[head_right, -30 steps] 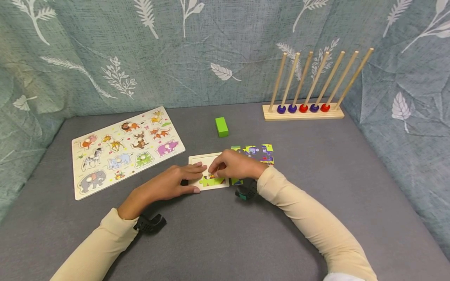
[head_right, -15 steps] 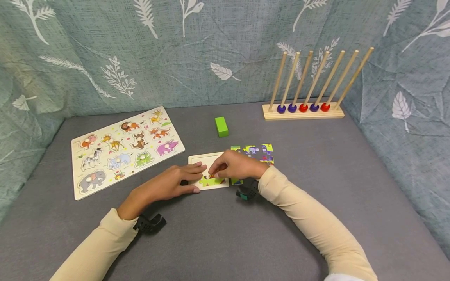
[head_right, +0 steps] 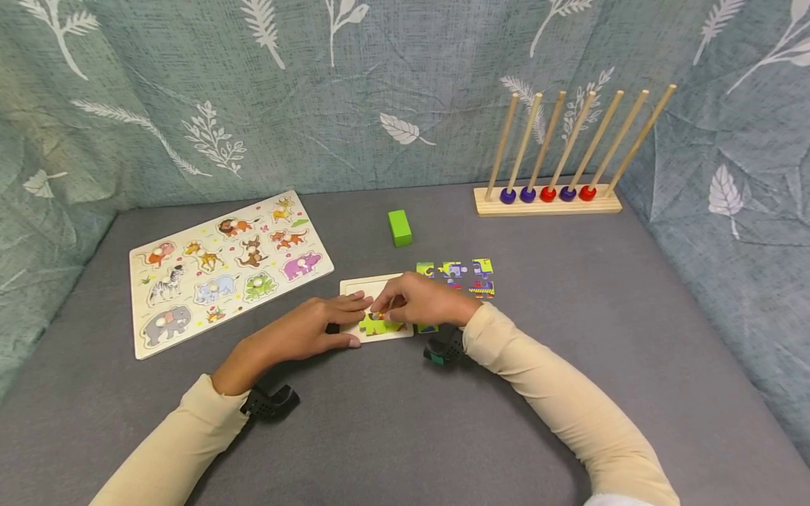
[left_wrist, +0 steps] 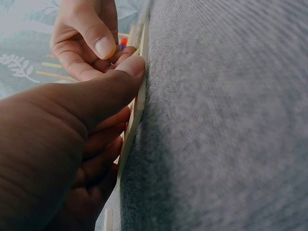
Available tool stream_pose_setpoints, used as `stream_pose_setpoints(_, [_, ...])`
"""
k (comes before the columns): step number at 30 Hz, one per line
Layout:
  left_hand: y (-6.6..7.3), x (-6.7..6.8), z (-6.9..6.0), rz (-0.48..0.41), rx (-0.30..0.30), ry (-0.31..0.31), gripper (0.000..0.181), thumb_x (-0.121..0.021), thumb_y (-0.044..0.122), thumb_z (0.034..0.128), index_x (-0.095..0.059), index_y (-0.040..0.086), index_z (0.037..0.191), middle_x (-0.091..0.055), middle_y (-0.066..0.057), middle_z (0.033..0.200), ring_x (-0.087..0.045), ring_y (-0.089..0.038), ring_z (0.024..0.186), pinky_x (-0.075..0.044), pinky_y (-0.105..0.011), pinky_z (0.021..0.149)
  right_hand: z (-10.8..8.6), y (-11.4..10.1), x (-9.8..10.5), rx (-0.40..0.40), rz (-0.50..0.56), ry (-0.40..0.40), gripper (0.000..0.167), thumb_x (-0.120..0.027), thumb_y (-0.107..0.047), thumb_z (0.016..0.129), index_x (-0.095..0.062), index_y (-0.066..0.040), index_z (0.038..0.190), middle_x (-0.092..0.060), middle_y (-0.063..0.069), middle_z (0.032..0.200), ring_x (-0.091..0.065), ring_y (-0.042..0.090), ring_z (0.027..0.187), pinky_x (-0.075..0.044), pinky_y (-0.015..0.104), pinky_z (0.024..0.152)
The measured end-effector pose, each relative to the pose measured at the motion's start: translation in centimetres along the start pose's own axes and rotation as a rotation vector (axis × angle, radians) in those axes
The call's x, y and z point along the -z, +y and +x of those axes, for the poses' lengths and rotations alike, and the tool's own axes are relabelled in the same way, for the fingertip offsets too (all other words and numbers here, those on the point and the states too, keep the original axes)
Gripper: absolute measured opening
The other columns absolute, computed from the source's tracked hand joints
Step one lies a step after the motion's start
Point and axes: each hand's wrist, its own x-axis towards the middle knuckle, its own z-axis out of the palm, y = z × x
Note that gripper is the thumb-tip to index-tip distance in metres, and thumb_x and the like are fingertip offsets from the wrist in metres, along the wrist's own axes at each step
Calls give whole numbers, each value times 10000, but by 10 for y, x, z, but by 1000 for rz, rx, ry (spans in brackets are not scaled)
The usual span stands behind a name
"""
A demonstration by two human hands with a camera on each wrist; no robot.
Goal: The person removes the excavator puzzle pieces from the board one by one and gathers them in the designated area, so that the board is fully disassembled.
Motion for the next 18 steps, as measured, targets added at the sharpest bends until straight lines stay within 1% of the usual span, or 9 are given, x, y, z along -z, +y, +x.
stream_pose_setpoints(4, [0,0,0,5,-3,1,531,-710,251,905,-564,-14,1342,-467,-145,1442,-387,-289,1363,-370,-480,1053,1,-1,-3,9,-21,27,168,-643,76,881,-725,21,1017,-663,46,923,-618,101,813,-533,268,751])
stream_pose_setpoints(10, [0,0,0,11,-6,4,525,-708,255,907,-571,-16,1336,-472,-141,1440,-389,-287,1362,-367,-479,1055,2,-2,-7,14,-93,79,125,-664,38,889,-738,-15,974,-640,7,863,-574,71,766,-505,242,686])
stream_pose_setpoints(14, [0,0,0,8,-9,7,526,-709,254,907,-570,-16,1336,-473,-143,1439,-390,-290,1361,-367,-481,1055,2,-2,-9,1,-126,84,108,-675,-5,901,-742,-43,976,-669,4,894,-582,59,766,-500,238,677])
stream_pose_setpoints(18, [0,0,0,13,-13,7,526,-706,257,909,-568,-14,1339,-473,-136,1441,-388,-287,1363,-366,-482,1055,2,-3,-9,-13,-107,70,105,-666,-21,915,-737,-39,990,-699,2,913,-597,54,763,-507,240,685])
